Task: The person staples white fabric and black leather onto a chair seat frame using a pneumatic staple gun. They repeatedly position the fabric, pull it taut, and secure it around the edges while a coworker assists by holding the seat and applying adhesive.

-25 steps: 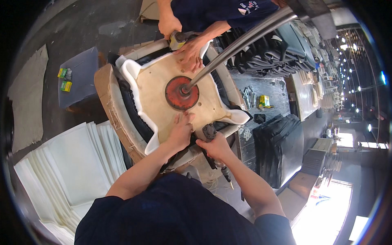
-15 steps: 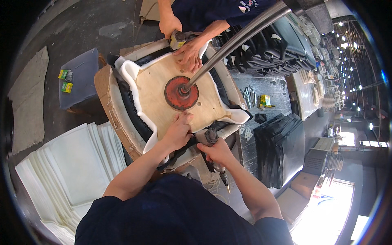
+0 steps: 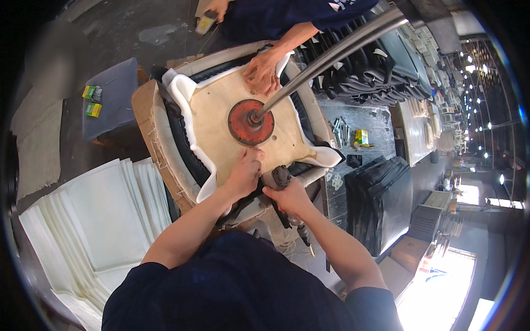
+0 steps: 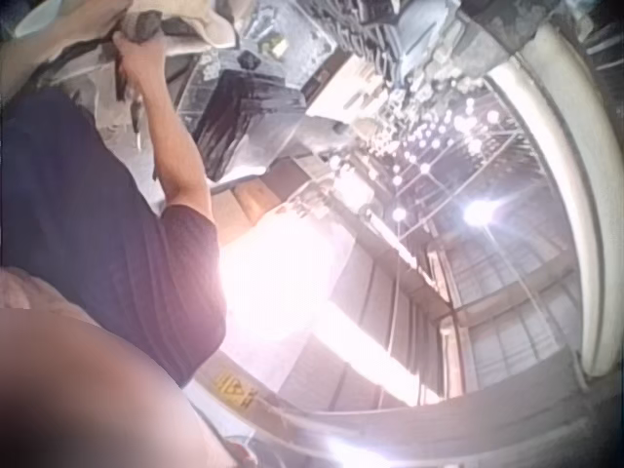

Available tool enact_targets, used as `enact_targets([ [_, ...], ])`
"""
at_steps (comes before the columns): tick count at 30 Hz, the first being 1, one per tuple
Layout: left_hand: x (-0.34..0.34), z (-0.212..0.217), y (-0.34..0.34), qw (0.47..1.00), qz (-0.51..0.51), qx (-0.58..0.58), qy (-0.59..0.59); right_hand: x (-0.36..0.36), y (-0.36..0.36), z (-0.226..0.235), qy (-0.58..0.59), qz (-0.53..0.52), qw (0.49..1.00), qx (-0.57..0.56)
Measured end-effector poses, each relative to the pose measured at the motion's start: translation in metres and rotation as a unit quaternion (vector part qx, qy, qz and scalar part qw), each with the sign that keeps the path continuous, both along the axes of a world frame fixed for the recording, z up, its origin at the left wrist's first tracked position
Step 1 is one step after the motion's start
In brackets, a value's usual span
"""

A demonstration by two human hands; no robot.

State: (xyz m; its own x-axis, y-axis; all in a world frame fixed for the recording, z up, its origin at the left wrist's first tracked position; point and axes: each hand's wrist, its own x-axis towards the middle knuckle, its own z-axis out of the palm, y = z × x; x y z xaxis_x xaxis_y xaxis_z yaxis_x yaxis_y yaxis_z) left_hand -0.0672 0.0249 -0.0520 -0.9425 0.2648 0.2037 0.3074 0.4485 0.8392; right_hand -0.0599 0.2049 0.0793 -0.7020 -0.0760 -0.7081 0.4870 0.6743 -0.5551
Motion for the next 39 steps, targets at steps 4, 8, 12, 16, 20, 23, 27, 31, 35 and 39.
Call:
enact_targets([
  [4,-0.004,0.011,-0.019,0.997,-0.019,0.061,-0.043,0.009,0.009,-0.001,0.036,-0.052,0.996,-0.056],
  [8,0.013,0.069,-0.047,0.982,0.07,0.094,-0.148,0.059,0.053,-0.004,0.101,-0.137,0.981,-0.097],
  [12,0.059,0.128,-0.033,0.962,-0.026,0.092,-0.257,0.111,0.085,-0.013,0.158,-0.198,0.963,-0.09],
  [16,0.096,0.078,0.024,0.973,-0.161,0.025,-0.165,0.141,0.105,-0.036,0.168,-0.244,0.953,-0.067],
  [20,0.106,0.026,0.027,0.974,-0.139,-0.175,-0.021,0.151,0.122,-0.053,0.133,-0.298,0.942,-0.07],
  [23,0.115,0.025,0.027,0.971,-0.104,-0.213,0.016,0.154,0.143,-0.062,0.13,-0.343,0.925,-0.102],
  [27,0.119,0.02,0.032,0.97,-0.053,-0.232,0.037,0.143,0.191,-0.083,0.116,-0.339,0.931,-0.077],
  [31,0.12,0.027,0.028,0.966,-0.034,-0.254,0.029,0.131,0.227,-0.1,0.092,-0.359,0.927,-0.054],
  [35,0.119,0.032,0.031,0.967,-0.024,-0.252,0.01,0.132,0.26,-0.115,0.065,-0.397,0.915,-0.029],
  [39,0.117,0.037,0.033,0.968,-0.031,-0.248,0.007,0.137,0.288,-0.132,0.047,-0.451,0.891,-0.026],
])
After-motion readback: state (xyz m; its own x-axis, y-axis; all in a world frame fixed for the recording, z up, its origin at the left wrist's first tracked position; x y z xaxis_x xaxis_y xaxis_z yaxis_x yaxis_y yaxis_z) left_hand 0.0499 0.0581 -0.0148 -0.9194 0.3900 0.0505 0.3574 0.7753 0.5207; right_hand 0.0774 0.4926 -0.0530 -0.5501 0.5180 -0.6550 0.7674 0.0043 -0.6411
